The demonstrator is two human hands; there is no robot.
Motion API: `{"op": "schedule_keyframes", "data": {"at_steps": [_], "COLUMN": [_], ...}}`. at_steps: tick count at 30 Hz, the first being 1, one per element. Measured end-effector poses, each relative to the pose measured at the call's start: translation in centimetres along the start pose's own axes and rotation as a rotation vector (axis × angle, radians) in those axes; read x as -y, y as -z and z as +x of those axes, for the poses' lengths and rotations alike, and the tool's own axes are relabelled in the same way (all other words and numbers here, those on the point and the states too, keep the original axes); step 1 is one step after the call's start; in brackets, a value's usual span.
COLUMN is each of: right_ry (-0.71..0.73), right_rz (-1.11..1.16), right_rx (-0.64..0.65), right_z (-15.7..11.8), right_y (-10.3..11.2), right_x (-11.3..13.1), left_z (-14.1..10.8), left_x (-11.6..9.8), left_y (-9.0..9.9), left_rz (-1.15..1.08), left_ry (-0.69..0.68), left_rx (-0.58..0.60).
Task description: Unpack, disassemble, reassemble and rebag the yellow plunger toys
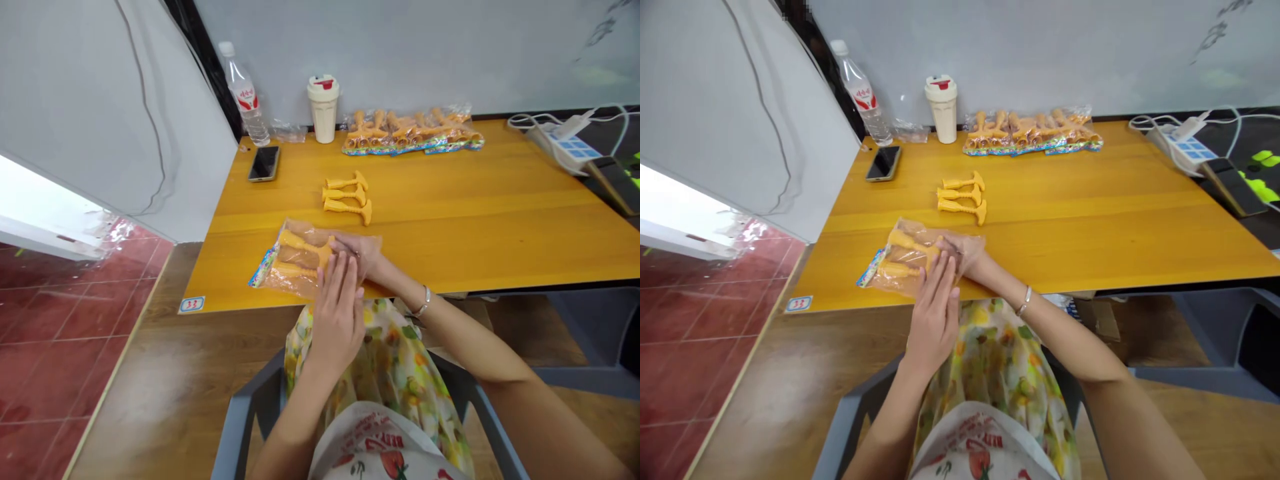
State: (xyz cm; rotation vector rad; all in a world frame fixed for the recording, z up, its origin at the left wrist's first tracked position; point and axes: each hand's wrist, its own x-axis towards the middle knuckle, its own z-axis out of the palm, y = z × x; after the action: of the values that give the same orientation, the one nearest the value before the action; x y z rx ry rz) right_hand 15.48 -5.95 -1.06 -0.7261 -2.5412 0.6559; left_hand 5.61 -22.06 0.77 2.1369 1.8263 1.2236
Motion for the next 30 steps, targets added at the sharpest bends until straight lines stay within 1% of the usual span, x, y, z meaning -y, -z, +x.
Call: {"op": "schedule_keyframes", "data": {"at_steps": [3, 7, 9, 11, 13, 14, 15, 17, 18, 20, 23, 25, 27, 30], "right_ry": [-0.053, -0.044, -0.033, -0.061, -0.147, -0.209, -0.273, -0.369, -0.38, -0.321, -0.186, -0.143, -0.119, -0.098], "right_rz": [0.064, 0.214, 0.242, 0.265, 0.21, 0.132, 0.026, -0.192, -0.266, -0.323, -0.344, -0.359, -0.361, -0.352], "right_rx": [-0.01, 0.038, 0.097, 0.211, 0.276, 0.261, 0.207, 0.049, -0.01, -0.056, 0.001, 0.037, 0.059, 0.105], "right_z": [-0.5, -1.7, -2.4, -2.9, -3.1, -3.0, -2.9, -2.2, -1.8, -0.9, 0.2, 0.7, 0.8, 0.5], "right_y": [2.0, 5.1, 6.6, 8.2, 9.6, 10.1, 10.3, 10.2, 9.9, 8.9, 7.4, 7.0, 7.1, 7.9], "right_x": [0.4, 0.1, -0.3, -0.7, -1.1, -1.4, -1.7, -2.6, -3.1, -4.2, -5.7, -6.2, -6.2, -5.5], "left_z": [-0.1, -0.1, -0.1, 0.1, 0.2, 0.3, 0.4, 0.7, 0.9, 1.3, 1.9, 2.2, 2.3, 2.3], "left_x": [1.3, 2.2, 2.2, 2.1, 1.9, 1.8, 1.7, 1.5, 1.5, 1.4, 1.8, 2.3, 2.9, 3.5], "left_y": [-0.2, -0.8, -1.0, -1.0, -0.9, -0.7, -0.5, -0.1, 0.1, 0.4, 0.4, 0.1, -0.2, -0.3], "left_rz": [0.028, 0.099, 0.143, 0.176, 0.201, 0.214, 0.227, 0.242, 0.239, 0.205, 0.136, 0.123, 0.154, 0.236], "left_ry": [0.04, 0.079, 0.093, 0.108, 0.125, 0.13, 0.129, 0.106, 0.087, 0.047, 0.057, 0.081, 0.079, 0.057], "left_rx": [-0.007, 0.079, 0.109, 0.114, 0.113, 0.116, 0.119, 0.126, 0.128, 0.121, 0.084, 0.072, 0.086, 0.131]}}
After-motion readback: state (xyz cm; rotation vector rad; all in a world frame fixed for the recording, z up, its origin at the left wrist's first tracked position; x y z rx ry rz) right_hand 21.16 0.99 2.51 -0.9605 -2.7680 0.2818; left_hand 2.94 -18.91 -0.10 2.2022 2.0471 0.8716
